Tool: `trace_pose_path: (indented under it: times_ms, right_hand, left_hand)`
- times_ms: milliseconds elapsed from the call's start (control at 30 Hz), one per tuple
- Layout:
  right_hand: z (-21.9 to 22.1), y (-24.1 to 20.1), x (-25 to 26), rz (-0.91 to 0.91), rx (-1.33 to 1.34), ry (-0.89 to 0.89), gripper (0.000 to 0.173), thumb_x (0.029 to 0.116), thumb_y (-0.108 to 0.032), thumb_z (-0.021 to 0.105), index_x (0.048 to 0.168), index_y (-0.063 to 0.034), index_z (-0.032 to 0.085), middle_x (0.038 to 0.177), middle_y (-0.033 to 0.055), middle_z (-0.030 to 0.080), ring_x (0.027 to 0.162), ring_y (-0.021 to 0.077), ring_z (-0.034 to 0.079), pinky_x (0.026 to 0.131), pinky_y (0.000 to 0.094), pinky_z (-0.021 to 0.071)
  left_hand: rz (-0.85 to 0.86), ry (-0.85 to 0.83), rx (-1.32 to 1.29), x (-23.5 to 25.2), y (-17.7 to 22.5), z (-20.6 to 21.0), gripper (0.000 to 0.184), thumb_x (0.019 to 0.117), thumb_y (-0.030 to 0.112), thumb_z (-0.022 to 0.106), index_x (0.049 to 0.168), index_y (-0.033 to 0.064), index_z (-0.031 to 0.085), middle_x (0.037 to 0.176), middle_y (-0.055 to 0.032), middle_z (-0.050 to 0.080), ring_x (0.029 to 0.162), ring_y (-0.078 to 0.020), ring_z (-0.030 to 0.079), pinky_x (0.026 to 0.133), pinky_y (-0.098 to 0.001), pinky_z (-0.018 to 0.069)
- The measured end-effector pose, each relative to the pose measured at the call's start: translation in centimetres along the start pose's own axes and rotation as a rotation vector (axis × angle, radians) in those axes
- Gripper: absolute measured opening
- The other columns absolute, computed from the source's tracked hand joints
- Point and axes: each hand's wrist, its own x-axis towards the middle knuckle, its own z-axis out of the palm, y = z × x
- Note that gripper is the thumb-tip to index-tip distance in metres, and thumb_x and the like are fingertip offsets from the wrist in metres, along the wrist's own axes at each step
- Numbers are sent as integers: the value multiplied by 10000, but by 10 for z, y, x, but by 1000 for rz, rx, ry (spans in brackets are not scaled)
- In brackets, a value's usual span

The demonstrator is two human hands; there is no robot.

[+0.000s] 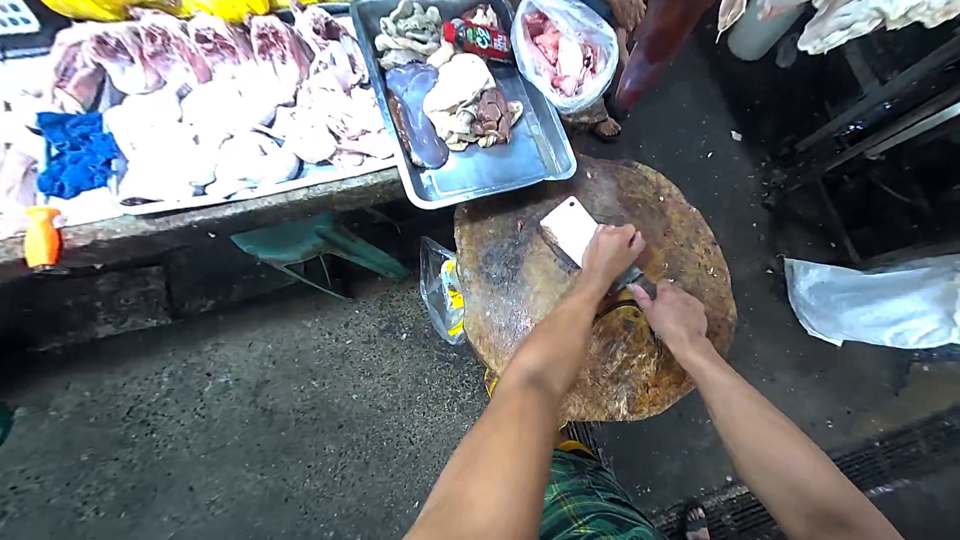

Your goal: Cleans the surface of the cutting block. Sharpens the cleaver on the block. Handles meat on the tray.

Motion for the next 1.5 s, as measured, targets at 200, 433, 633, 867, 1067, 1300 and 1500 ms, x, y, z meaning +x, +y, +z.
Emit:
trace_pose_path:
  times_ms: [200,433,633,867,1067,1300,1500]
  right_hand:
    - [36,36,-59,-367,-41,116,830,960,-779,394,1015,-10,702,953,201,720,813,388,736,653,561,597]
    - [12,52,-44,187,39,16,791,1002,-732,370,1233,-35,662,1147,220,715,1059,407,708,864,609,558]
    - [46,46,-99,-269,-41,81,825,977,-763,376,1035,-3,692,981,203,719,819,384,737,666,551,595]
    - [26,20,-74,-38,12,-21,774,1007,-720,383,1215,-24,651,1160,215,702,1035,408,709,848,594,568]
    - [48,56,-114,-163,7,80,790,977,-752,403,1094,-31,705,1041,194,725,880,378,738,711,574,594]
    - [61,84,-156,85,81,30,777,981,-737,435,1153,-25,693,1071,202,730,949,386,735,794,594,584]
    - [59,87,-162,107,62,24,808,979,-766,379,1193,-50,688,1101,178,733,966,369,737,798,569,591]
  left_hand:
    - [-496,-220,19,-82,52,-64,311,997,312,606,779,114,706,768,-21,712,793,-189,699,871,-433,558]
    - [-97,-439,-304,-8,64,67,288,1009,290,567,812,122,691,770,1,702,806,-144,687,942,-362,520]
    - [-377,-204,-51,-102,70,-57,283,983,282,621,759,119,684,745,-9,685,781,-170,682,884,-396,552]
    - [-248,-374,-189,-56,34,-1,274,1006,285,563,820,135,697,785,15,705,824,-141,687,934,-383,531]
    - [-407,-208,-69,-100,86,-50,296,976,290,622,743,116,680,729,-19,694,768,-188,693,874,-415,555]
    - [-149,-427,-272,-103,131,-21,266,987,280,597,779,136,679,737,17,678,784,-139,676,923,-376,534]
    - [-172,-417,-231,-104,136,-30,298,984,300,591,755,129,678,722,5,686,760,-153,686,907,-390,544]
